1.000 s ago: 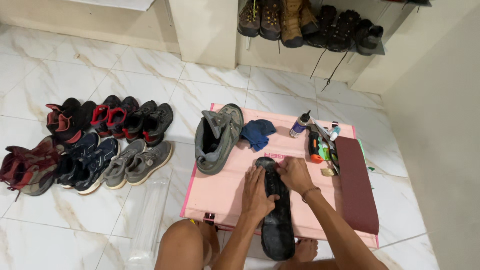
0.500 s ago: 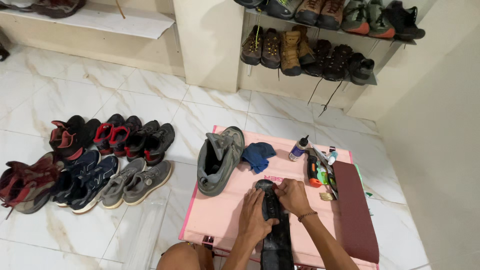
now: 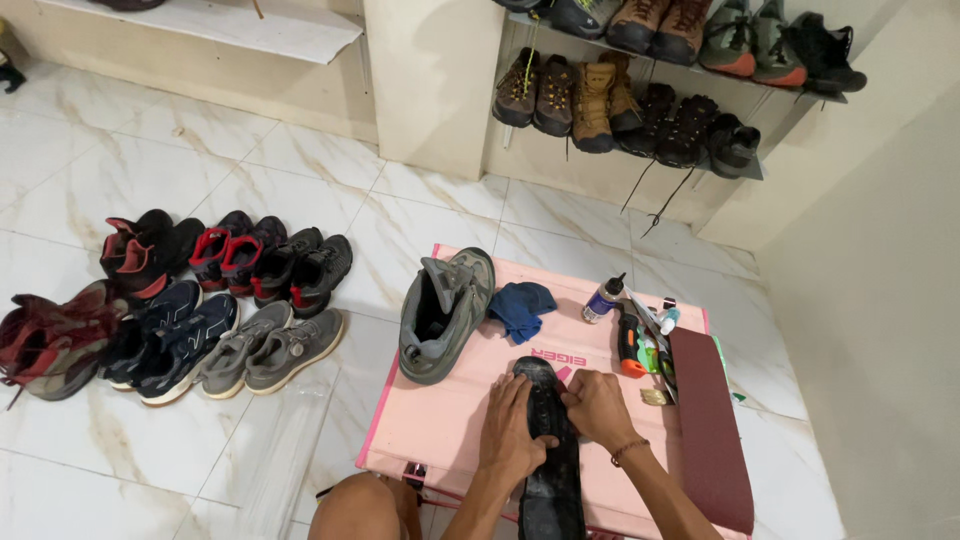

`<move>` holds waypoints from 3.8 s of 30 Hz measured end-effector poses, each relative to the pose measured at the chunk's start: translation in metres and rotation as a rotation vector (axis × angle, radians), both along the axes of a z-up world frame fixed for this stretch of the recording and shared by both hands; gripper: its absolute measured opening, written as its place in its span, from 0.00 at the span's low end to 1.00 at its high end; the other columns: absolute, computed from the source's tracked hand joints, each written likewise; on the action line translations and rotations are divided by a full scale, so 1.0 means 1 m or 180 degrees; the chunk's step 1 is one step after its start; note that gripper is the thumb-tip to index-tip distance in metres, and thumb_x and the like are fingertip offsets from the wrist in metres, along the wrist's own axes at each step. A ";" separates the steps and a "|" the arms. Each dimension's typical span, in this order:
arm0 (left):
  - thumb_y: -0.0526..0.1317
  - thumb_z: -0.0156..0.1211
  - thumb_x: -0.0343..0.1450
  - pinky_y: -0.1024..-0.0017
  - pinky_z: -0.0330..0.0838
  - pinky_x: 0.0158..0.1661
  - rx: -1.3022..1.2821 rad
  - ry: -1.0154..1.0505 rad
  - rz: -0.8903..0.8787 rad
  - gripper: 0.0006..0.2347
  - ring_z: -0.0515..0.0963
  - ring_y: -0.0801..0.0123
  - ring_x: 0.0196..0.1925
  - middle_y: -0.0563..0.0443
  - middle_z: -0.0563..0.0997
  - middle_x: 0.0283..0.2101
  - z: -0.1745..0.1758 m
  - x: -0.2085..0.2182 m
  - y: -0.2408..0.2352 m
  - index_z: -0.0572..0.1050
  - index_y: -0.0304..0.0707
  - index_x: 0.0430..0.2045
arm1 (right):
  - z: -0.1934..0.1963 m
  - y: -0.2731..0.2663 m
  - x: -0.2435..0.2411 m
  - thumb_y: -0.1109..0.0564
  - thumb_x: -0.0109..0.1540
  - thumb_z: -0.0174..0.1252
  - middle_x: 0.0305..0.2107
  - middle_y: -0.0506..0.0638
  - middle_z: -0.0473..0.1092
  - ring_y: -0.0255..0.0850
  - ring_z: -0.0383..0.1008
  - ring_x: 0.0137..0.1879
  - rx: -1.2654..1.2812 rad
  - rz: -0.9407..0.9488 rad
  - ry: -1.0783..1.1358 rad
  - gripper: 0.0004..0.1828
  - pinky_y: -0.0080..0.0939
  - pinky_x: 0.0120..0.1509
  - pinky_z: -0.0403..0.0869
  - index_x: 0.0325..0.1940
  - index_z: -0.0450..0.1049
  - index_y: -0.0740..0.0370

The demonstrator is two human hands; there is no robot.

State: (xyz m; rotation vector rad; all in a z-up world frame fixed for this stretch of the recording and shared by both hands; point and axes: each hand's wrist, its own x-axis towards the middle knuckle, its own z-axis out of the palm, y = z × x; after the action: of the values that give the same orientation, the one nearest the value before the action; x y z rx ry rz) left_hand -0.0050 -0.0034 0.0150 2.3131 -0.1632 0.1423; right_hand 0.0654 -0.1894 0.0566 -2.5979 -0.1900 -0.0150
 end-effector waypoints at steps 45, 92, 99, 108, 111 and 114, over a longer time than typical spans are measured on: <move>0.48 0.90 0.51 0.51 0.49 0.81 -0.0014 -0.0286 0.0043 0.50 0.63 0.39 0.81 0.30 0.71 0.74 -0.003 0.003 0.010 0.69 0.22 0.68 | -0.004 0.015 -0.003 0.54 0.63 0.64 0.21 0.62 0.75 0.64 0.77 0.32 -0.0706 0.0495 -0.0876 0.17 0.62 0.41 0.70 0.21 0.71 0.60; 0.75 0.68 0.53 0.52 0.39 0.86 -0.0138 -0.0504 0.0101 0.59 0.58 0.41 0.84 0.35 0.68 0.79 -0.088 0.025 -0.015 0.67 0.27 0.74 | -0.014 0.021 -0.008 0.52 0.53 0.79 0.19 0.51 0.78 0.56 0.85 0.37 -0.0527 -0.0769 -0.0216 0.09 0.49 0.46 0.80 0.31 0.87 0.55; 0.68 0.75 0.52 0.51 0.40 0.86 -0.0124 -0.0691 0.0129 0.56 0.63 0.40 0.82 0.34 0.72 0.76 -0.088 0.025 -0.011 0.69 0.24 0.72 | -0.024 0.007 -0.032 0.49 0.53 0.81 0.17 0.44 0.77 0.49 0.85 0.34 -0.0728 -0.0902 -0.0249 0.09 0.42 0.63 0.76 0.29 0.87 0.50; 0.70 0.67 0.59 0.50 0.33 0.86 -0.0321 -0.0611 0.0170 0.54 0.52 0.37 0.86 0.32 0.64 0.81 -0.091 0.024 -0.023 0.63 0.25 0.76 | -0.033 0.022 0.009 0.52 0.53 0.81 0.18 0.49 0.77 0.52 0.85 0.35 -0.0225 -0.0907 -0.0411 0.10 0.43 0.49 0.79 0.29 0.86 0.54; 0.70 0.70 0.54 0.51 0.38 0.86 -0.0136 -0.0534 0.0083 0.55 0.59 0.40 0.84 0.34 0.68 0.79 -0.082 0.024 -0.011 0.68 0.25 0.72 | -0.012 0.030 -0.013 0.50 0.55 0.80 0.20 0.52 0.78 0.58 0.85 0.39 -0.0322 -0.0929 -0.0404 0.10 0.51 0.54 0.79 0.30 0.86 0.55; 0.58 0.80 0.50 0.53 0.38 0.86 -0.0007 -0.0426 0.0173 0.52 0.60 0.44 0.83 0.39 0.69 0.78 -0.070 0.019 -0.013 0.70 0.25 0.70 | -0.019 0.015 -0.055 0.51 0.54 0.81 0.18 0.48 0.78 0.52 0.86 0.35 -0.0263 -0.1097 -0.0097 0.09 0.44 0.56 0.79 0.28 0.87 0.52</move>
State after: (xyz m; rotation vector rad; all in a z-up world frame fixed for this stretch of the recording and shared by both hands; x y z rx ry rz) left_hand 0.0141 -0.0164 -0.0554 2.3070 -0.1677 0.3250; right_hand 0.0107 -0.1741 0.0377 -2.6818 0.2527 -0.1733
